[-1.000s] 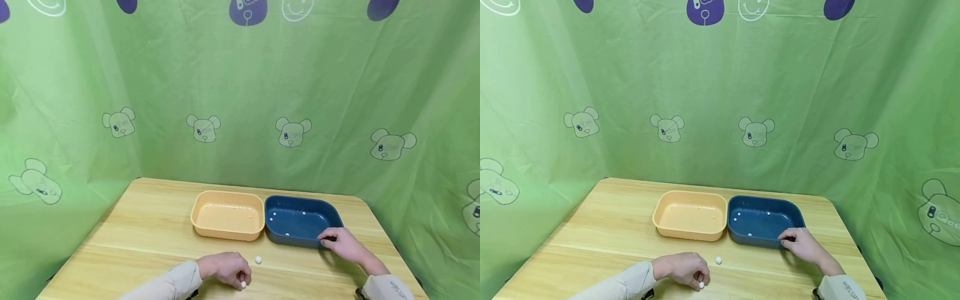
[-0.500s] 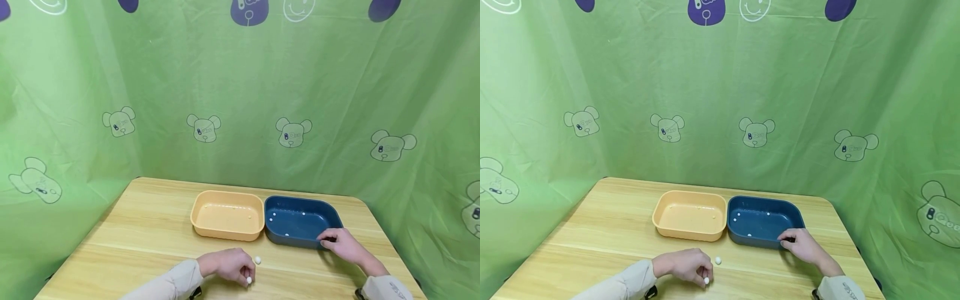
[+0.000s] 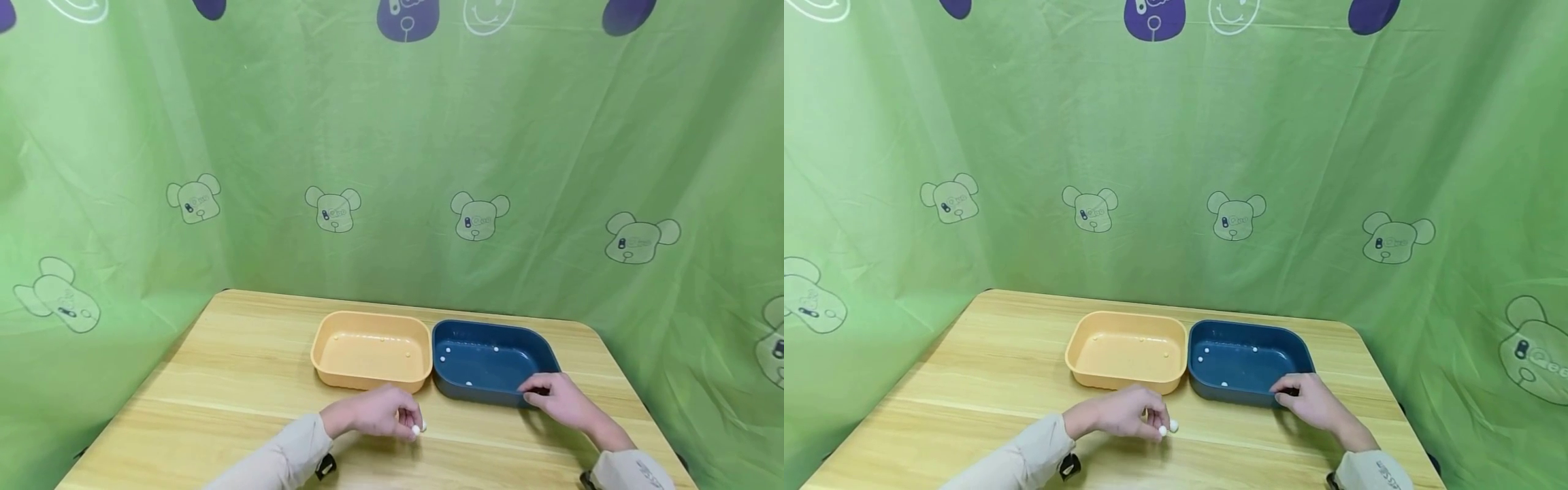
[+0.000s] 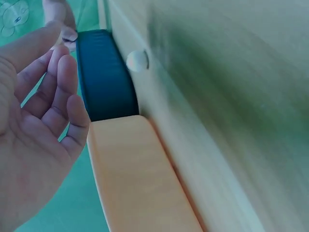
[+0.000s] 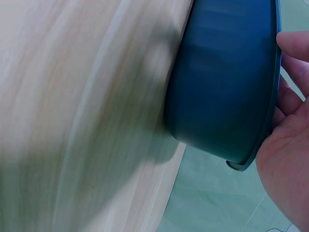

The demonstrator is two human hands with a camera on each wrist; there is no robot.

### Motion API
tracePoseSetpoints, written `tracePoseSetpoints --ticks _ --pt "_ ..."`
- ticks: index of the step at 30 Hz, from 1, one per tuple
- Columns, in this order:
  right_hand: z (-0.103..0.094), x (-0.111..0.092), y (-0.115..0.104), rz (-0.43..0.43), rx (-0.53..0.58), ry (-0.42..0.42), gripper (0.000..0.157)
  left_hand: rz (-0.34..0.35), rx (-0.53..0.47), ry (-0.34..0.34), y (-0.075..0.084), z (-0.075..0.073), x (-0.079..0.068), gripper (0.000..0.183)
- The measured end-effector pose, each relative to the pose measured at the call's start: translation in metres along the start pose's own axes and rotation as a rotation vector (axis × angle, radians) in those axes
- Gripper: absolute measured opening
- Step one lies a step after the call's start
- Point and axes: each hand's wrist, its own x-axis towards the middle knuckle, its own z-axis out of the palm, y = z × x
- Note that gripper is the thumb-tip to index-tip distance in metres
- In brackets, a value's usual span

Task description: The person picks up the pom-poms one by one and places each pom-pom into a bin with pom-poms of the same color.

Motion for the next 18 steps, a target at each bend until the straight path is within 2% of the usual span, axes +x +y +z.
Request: tracePoseSetpoints --ticks 4,18 --pt "0.001 -0.001 0.000 0.006 -0.001 -0.003 0.009 -0.025 -0.020 0.032 0.001 -0.005 0.000 0.010" --pt "0.001 0.000 0.002 0.008 0.009 -0.006 0.010 -0.035 -0.035 0.105 0.003 -0.012 0.005 0.007"
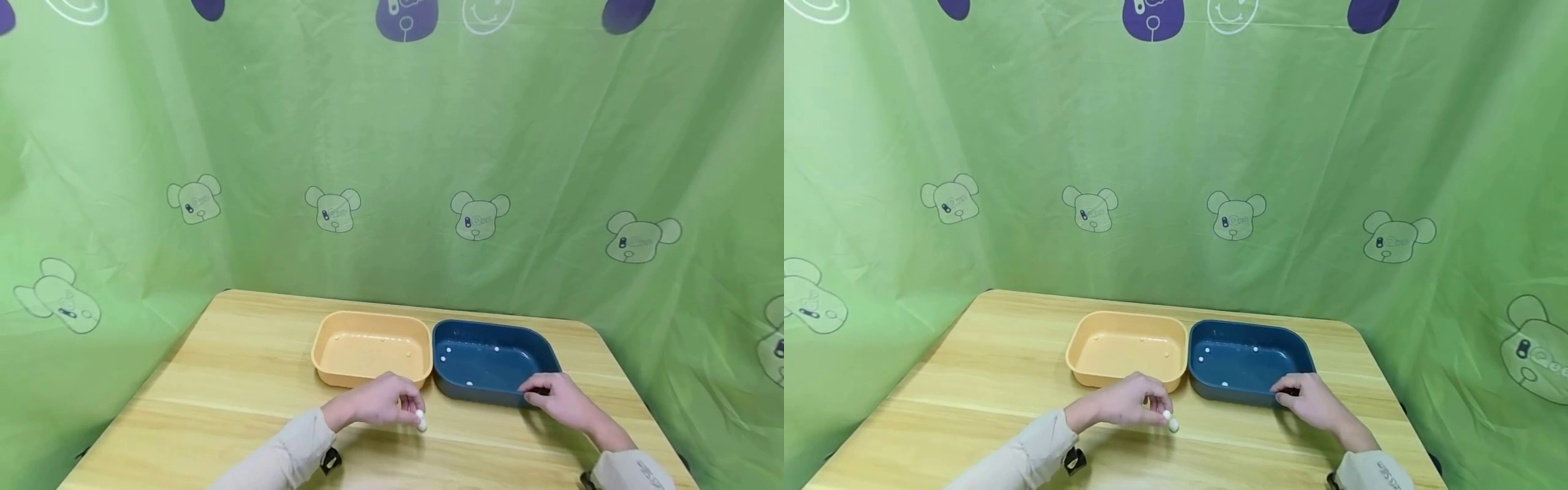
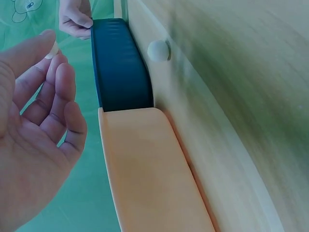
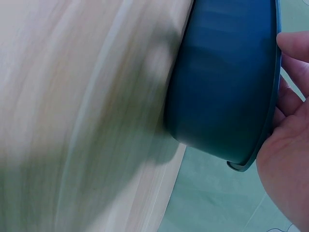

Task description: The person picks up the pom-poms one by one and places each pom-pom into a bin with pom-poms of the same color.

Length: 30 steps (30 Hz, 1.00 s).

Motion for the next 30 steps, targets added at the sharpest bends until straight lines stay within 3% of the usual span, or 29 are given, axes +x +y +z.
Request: tracePoseSetpoints --ticks 7,19,30 --pt "0.001 -0.001 0.001 -0.017 -0.010 0.011 0.010 -0.037 -0.027 0.015 0.001 -0.002 0.003 0.007" --pt "0.001 -0.003 0.000 -0.008 -0.014 0.011 0.010 -0.033 -0.070 0.106 -0.002 -0.004 0.020 0.005" --pt "0.001 -0.001 -0.002 -0.002 -0.015 0.015 0.010 -0.149 -0.146 0.227 -0.002 -0.010 0.043 0.010"
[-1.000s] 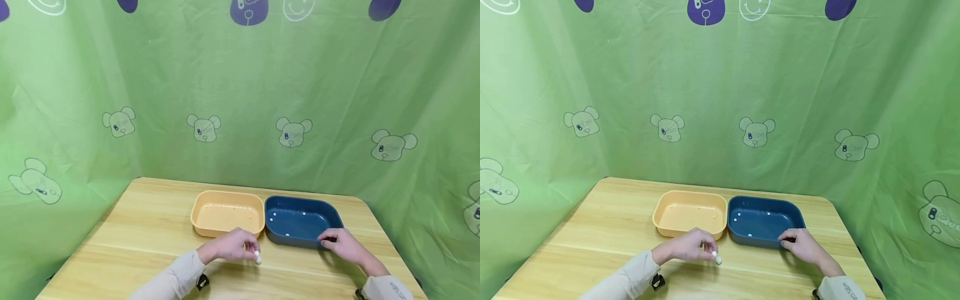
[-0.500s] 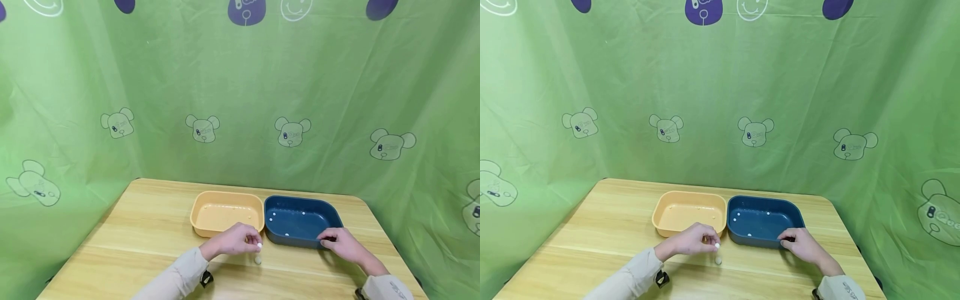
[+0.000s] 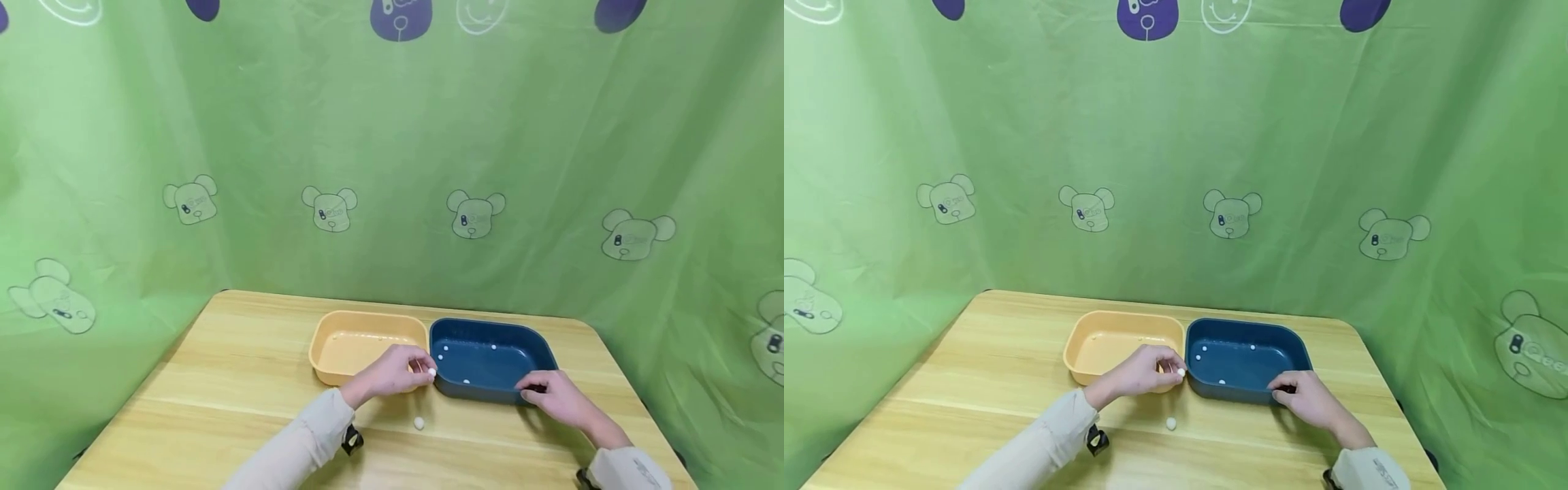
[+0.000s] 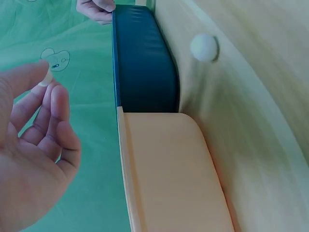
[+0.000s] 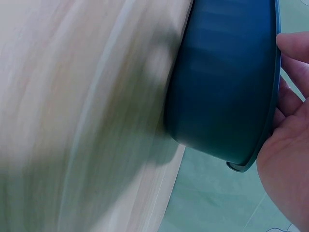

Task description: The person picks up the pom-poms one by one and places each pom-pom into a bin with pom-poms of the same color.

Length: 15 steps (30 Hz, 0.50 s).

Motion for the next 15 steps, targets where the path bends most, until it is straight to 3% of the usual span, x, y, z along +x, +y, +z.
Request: tracePoseSetpoints --ticks 6,15 --pt "-0.001 0.000 -0.001 0.029 -0.014 -0.022 0.011 -0.063 -0.032 0.034 0.000 0.002 0.010 0.009" --pt "-0.005 -0.001 -0.004 0.049 0.006 -0.030 0.011 -0.096 -0.077 0.029 0.001 0.005 0.021 0.009"
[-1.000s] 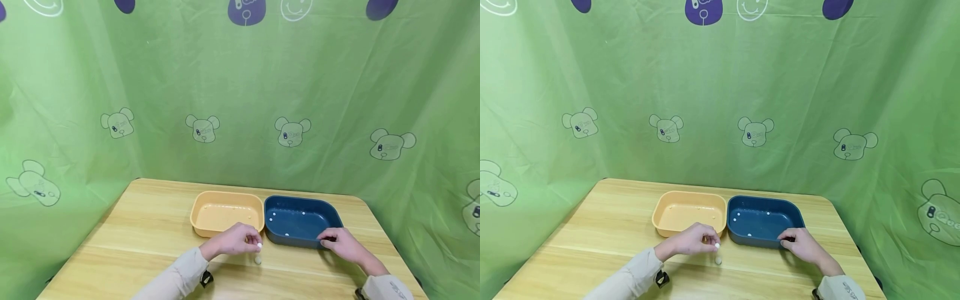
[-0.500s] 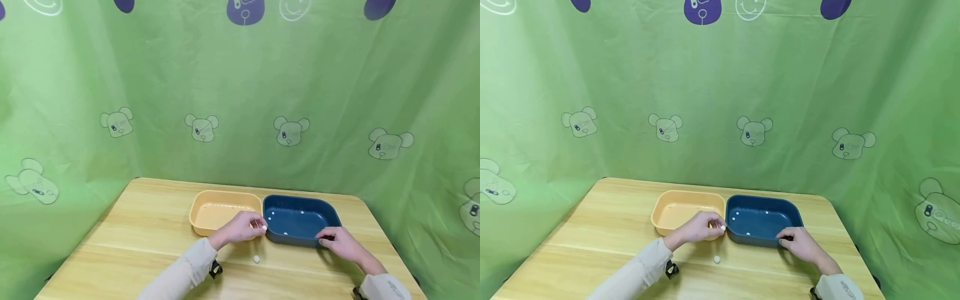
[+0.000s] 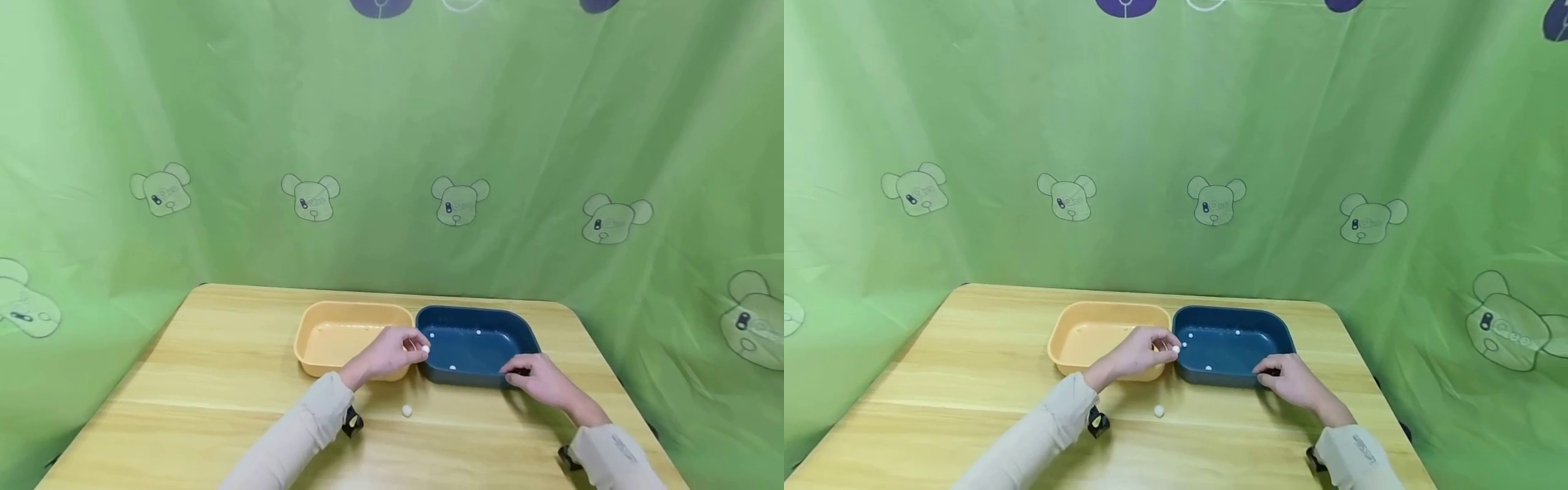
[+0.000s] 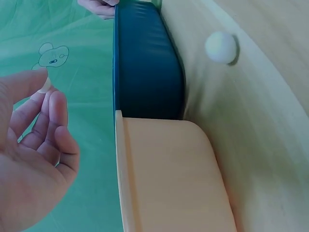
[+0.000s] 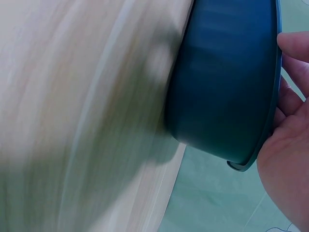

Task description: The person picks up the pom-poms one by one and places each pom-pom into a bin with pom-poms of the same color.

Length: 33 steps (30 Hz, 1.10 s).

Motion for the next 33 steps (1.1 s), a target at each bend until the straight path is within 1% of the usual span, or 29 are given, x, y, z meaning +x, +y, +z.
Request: tracePoseSetpoints --ticks 7,10,17,21,26,33 --pt "-0.007 -0.004 0.002 0.024 -0.018 -0.006 0.011 0.010 -0.029 0.010 0.011 0.005 0.016 0.010" --pt "-0.007 -0.006 0.004 0.037 -0.019 -0.013 0.011 0.014 -0.039 0.002 0.014 0.006 0.023 0.012" --pt "-0.009 -0.007 0.006 0.046 -0.035 0.003 0.012 0.020 -0.052 -0.004 0.019 0.007 0.038 0.012" --pt "-0.010 -0.004 0.005 0.044 -0.038 -0.004 0.012 0.015 -0.059 -0.004 0.019 0.007 0.043 0.015" --pt "-0.008 -0.002 0.004 0.041 -0.037 -0.019 0.013 0.004 -0.048 0.007 0.018 0.010 0.047 0.013" --pt "-0.005 -0.003 -0.003 0.047 -0.016 -0.025 0.013 -0.021 -0.039 0.002 0.018 0.013 0.052 0.015"
